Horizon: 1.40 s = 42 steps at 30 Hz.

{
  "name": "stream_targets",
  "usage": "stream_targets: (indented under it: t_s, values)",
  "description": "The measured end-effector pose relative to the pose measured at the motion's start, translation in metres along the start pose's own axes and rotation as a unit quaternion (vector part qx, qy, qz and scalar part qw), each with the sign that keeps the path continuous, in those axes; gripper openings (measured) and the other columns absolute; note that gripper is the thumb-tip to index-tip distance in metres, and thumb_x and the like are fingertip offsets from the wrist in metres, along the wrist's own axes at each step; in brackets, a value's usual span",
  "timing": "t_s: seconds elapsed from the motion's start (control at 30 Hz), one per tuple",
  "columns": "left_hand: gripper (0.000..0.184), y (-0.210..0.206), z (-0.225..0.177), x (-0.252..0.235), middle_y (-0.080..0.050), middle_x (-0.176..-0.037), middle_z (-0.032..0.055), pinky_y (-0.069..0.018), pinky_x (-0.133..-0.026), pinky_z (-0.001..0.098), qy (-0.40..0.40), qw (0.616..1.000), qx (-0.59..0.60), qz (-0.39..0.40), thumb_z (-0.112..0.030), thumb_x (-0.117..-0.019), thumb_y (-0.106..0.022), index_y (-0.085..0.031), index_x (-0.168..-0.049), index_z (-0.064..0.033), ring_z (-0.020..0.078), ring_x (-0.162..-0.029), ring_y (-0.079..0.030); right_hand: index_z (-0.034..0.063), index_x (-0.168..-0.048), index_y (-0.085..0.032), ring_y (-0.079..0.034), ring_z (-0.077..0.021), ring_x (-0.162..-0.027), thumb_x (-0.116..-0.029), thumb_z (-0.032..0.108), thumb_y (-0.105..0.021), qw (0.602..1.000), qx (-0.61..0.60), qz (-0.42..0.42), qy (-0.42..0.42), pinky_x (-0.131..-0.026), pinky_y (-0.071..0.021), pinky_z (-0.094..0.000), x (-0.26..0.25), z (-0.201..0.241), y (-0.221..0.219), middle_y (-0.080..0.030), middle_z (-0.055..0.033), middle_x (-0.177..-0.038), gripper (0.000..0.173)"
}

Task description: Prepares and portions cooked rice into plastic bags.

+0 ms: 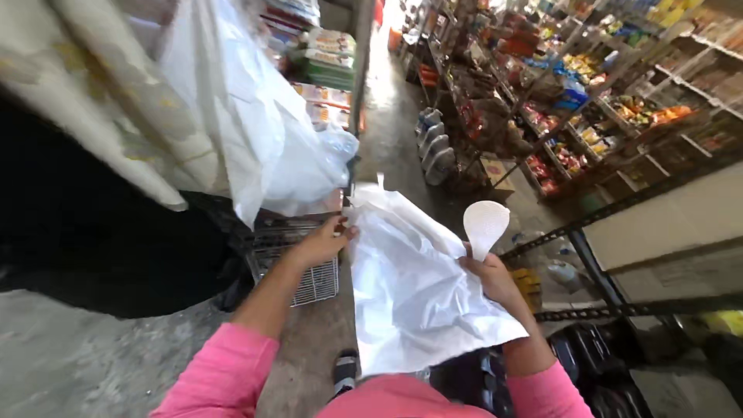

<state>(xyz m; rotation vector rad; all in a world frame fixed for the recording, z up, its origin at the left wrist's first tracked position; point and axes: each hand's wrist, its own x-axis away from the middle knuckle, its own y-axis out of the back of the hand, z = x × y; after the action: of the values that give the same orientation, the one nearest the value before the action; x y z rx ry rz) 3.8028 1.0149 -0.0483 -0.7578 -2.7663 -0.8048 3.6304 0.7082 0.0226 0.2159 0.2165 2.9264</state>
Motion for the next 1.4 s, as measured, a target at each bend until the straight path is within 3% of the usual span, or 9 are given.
stream_targets:
  t_s: [0.2, 0.37, 0.6, 0.77, 0.83, 0.93, 1.03, 1.17, 1.4]
  values:
    - [0.087, -0.086, -0.077, -0.037, -0.061, -0.137, 0.015, -0.0529, -0.103, 0.0505, -0.218, 0.961, 0.013, 0.171, -0.02, -0.0709, -0.093, -0.05, -0.146, -0.0087, 0.0264, -0.122, -0.062, 0.0007, -0.12, -0.063, -0.07, -0.0035, -0.084, -0.0964, 0.0, -0.055, 0.981, -0.018, -0.181, -0.062, -0.08, -0.0612, -0.0249, 0.101, -0.029, 0.076, -0.074, 0.0015, -0.094, 0.025]
    - [0.044, -0.184, -0.165, -0.019, -0.067, -0.123, 0.0161, -0.0496, -0.103, 0.0454, -0.303, 0.846, -0.032, 0.436, -0.024, -0.0902, -0.078, -0.067, -0.123, 0.0021, 0.0219, -0.114, -0.063, 0.0051, -0.11, -0.064, -0.069, 0.0005, -0.074, -0.0919, -0.001, -0.055, 0.935, 0.007, -0.345, -0.079, -0.07, -0.061, -0.0208, 0.221, -0.061, 0.124, -0.072, 0.0077, -0.084, 0.021]
    - [0.025, -0.385, -0.247, 0.091, -0.071, -0.092, 0.0167, -0.052, -0.082, 0.054, -0.457, 0.725, -0.144, 0.494, -0.021, -0.0973, -0.069, -0.073, -0.103, 0.0029, 0.0277, -0.087, -0.067, 0.007, -0.109, -0.062, -0.068, 0.0036, -0.078, -0.0953, -0.003, -0.052, 0.873, -0.006, -0.477, -0.1, -0.077, -0.0601, -0.0212, 0.447, -0.11, 0.179, -0.072, 0.013, -0.085, 0.02]
    - [0.022, -0.519, -0.265, 0.192, -0.07, -0.103, 0.0189, -0.0525, -0.09, 0.0495, -0.391, 0.7, -0.131, 0.583, -0.009, -0.095, -0.07, -0.068, -0.112, 0.0045, 0.0264, -0.095, -0.066, 0.0017, -0.129, -0.059, -0.069, 0.0013, -0.085, -0.1006, 0.009, -0.057, 0.808, 0.016, -0.572, -0.139, -0.081, -0.0601, -0.0228, 0.598, -0.146, 0.198, -0.072, 0.0048, -0.102, 0.029]
    - [0.027, -0.569, -0.264, 0.237, -0.068, -0.11, 0.0191, -0.0524, -0.093, 0.0467, -0.336, 0.707, -0.126, 0.609, -0.008, -0.0939, -0.07, -0.066, -0.118, 0.0036, 0.0252, -0.099, -0.065, 0.0004, -0.136, -0.057, -0.056, -0.0006, -0.063, -0.1016, 0.023, -0.061, 0.721, 0.056, -0.662, -0.196, -0.057, -0.0512, -0.0225, 0.654, -0.145, 0.202, -0.068, -0.0021, -0.097, 0.042]
    - [0.03, -0.637, -0.262, 0.303, -0.067, -0.114, 0.0158, -0.0529, -0.093, 0.0409, -0.258, 0.698, -0.13, 0.655, -0.006, -0.0944, -0.067, -0.066, -0.123, 0.001, 0.0203, -0.1, -0.064, 0.0016, -0.111, -0.063, -0.049, 0.001, -0.049, -0.0979, 0.017, -0.064, 0.58, 0.014, -0.802, -0.138, -0.045, -0.0444, -0.0181, 0.716, -0.128, 0.191, -0.066, 0.0039, -0.078, 0.02]
    - [0.016, -0.701, -0.251, 0.373, -0.065, -0.098, 0.0093, -0.0547, -0.08, 0.035, -0.196, 0.661, -0.149, 0.709, -0.005, -0.0956, -0.064, -0.064, -0.11, 0.0016, 0.0136, -0.084, -0.063, 0.0041, -0.091, -0.066, -0.057, -0.0015, -0.051, -0.0936, 0.006, -0.063, 0.606, -0.092, -0.78, -0.129, -0.048, -0.0494, -0.0191, 0.728, -0.118, 0.159, -0.07, 0.004, -0.072, 0.004]
    - [0.017, -0.767, -0.239, 0.477, -0.066, -0.086, 0.0056, -0.0561, -0.071, 0.0334, -0.163, 0.571, -0.201, 0.779, -0.014, -0.0947, -0.07, -0.061, -0.103, -0.0028, 0.0118, -0.073, -0.064, -0.0011, -0.106, -0.071, -0.064, -0.0051, -0.064, -0.0915, 0.015, -0.073, 0.617, -0.147, -0.744, -0.208, -0.054, -0.0506, -0.0223, 0.741, -0.164, 0.154, -0.073, -0.0028, -0.085, 0.022]
    - [0.008, -0.834, -0.208, 0.652, -0.066, -0.079, -0.0001, -0.0535, -0.065, 0.0275, -0.164, 0.334, -0.292, 0.881, -0.009, -0.0987, -0.06, -0.066, -0.101, -0.0041, 0.0067, -0.068, -0.062, -0.0002, -0.118, -0.061, -0.058, -0.0037, -0.062, -0.0908, 0.01, -0.076, 0.373, -0.382, -0.834, -0.138, -0.052, -0.0478, -0.0197, 0.839, -0.212, 0.115, -0.068, -0.0033, -0.09, 0.033]
